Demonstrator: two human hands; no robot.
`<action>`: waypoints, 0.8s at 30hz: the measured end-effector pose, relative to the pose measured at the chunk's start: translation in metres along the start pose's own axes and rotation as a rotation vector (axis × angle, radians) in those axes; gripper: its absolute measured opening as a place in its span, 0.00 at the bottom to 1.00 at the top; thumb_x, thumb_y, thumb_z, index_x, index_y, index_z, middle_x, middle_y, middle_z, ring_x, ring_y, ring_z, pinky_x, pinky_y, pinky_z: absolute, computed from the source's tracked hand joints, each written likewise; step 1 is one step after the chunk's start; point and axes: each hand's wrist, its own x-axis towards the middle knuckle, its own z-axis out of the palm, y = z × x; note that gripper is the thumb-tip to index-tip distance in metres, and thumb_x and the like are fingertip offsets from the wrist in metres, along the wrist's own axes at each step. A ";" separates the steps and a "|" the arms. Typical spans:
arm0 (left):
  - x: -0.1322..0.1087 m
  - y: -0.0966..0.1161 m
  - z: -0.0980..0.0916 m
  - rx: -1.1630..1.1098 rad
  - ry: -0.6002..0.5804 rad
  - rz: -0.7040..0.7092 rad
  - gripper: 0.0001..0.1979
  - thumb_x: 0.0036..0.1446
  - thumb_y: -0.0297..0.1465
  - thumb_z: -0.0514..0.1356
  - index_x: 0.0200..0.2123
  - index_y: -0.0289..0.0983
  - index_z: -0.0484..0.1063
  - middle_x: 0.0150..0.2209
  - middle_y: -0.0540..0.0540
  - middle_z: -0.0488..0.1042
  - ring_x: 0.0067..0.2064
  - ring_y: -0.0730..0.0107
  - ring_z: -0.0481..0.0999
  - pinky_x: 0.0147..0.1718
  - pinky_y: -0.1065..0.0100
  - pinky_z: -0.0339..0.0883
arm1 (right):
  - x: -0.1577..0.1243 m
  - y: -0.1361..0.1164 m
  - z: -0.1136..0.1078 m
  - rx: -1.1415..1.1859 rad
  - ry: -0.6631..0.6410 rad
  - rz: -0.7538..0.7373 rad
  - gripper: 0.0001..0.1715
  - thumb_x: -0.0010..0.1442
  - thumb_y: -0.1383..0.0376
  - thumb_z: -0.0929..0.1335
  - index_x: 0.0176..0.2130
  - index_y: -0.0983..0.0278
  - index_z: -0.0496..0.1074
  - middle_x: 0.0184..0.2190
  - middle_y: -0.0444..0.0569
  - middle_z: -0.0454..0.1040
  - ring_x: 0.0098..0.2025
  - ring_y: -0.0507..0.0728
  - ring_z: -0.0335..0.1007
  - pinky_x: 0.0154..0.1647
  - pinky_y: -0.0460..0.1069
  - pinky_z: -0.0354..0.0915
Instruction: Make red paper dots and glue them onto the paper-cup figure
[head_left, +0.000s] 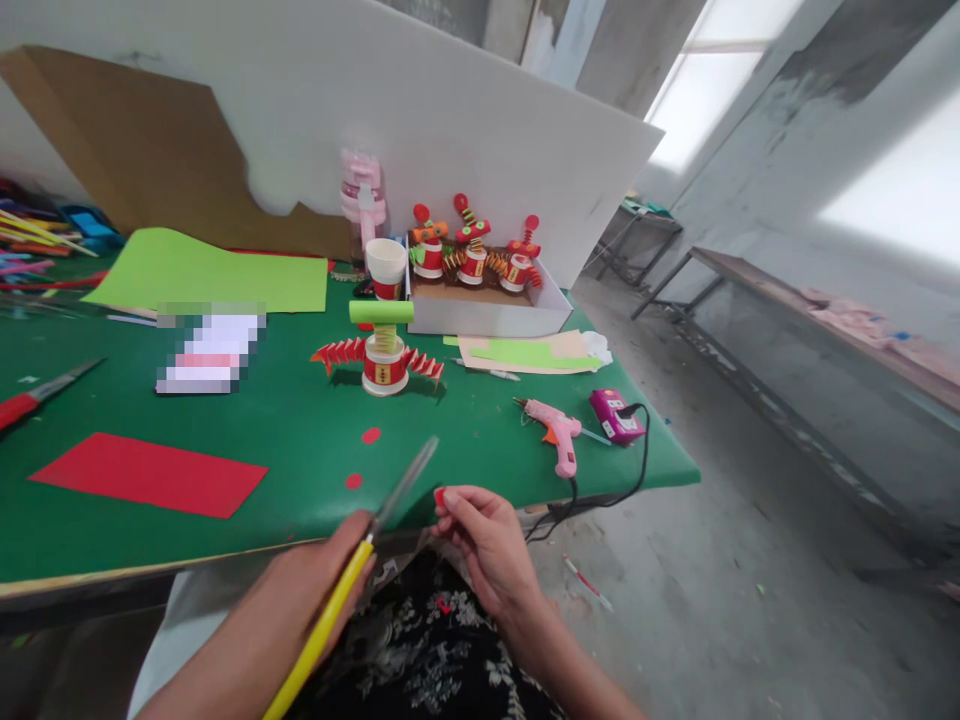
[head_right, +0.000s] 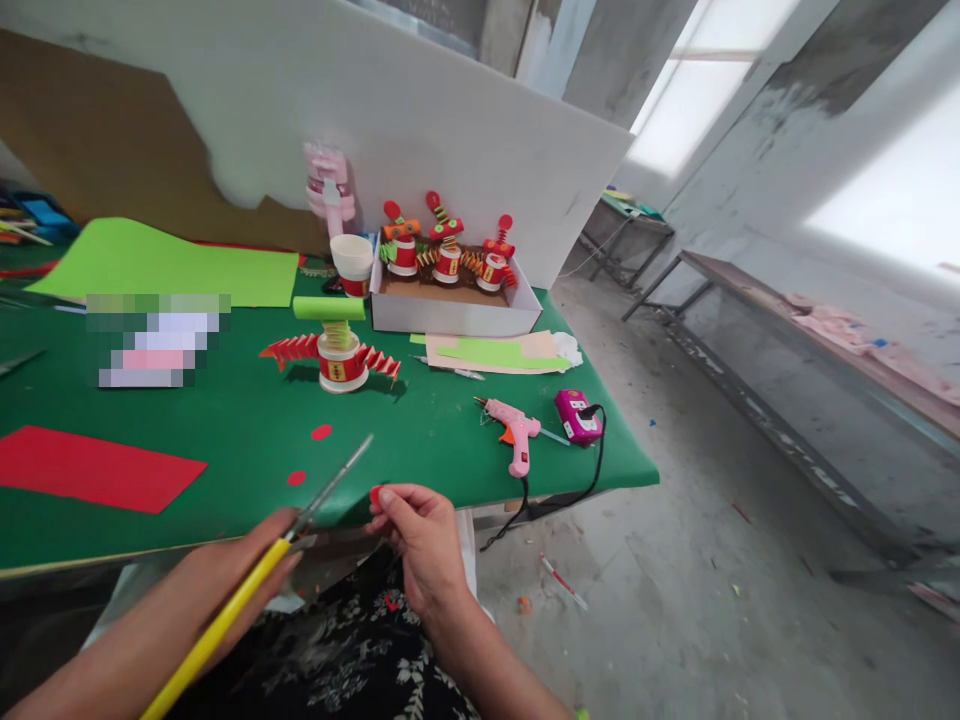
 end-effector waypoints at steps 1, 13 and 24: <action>0.000 0.001 -0.001 -0.106 0.048 -0.054 0.16 0.59 0.43 0.52 0.46 0.42 0.67 0.20 0.54 0.70 0.19 0.67 0.72 0.20 0.70 0.66 | 0.000 -0.001 0.000 0.002 0.001 0.005 0.24 0.32 0.54 0.83 0.26 0.67 0.81 0.20 0.43 0.75 0.21 0.46 0.67 0.28 0.42 0.67; 0.006 -0.021 -0.050 -0.815 0.131 -0.332 0.28 0.46 0.54 0.66 0.42 0.42 0.64 0.15 0.55 0.69 0.15 0.68 0.68 0.12 0.70 0.62 | 0.007 -0.002 -0.003 -0.139 -0.035 -0.094 0.19 0.38 0.56 0.81 0.26 0.65 0.77 0.23 0.43 0.76 0.22 0.48 0.67 0.27 0.44 0.65; 0.016 -0.040 -0.053 -1.040 0.269 -0.144 0.27 0.48 0.46 0.69 0.45 0.37 0.67 0.21 0.54 0.72 0.16 0.74 0.68 0.12 0.74 0.66 | 0.050 -0.031 -0.008 -1.319 0.019 -0.781 0.12 0.58 0.67 0.70 0.43 0.63 0.79 0.36 0.51 0.79 0.36 0.58 0.74 0.40 0.52 0.68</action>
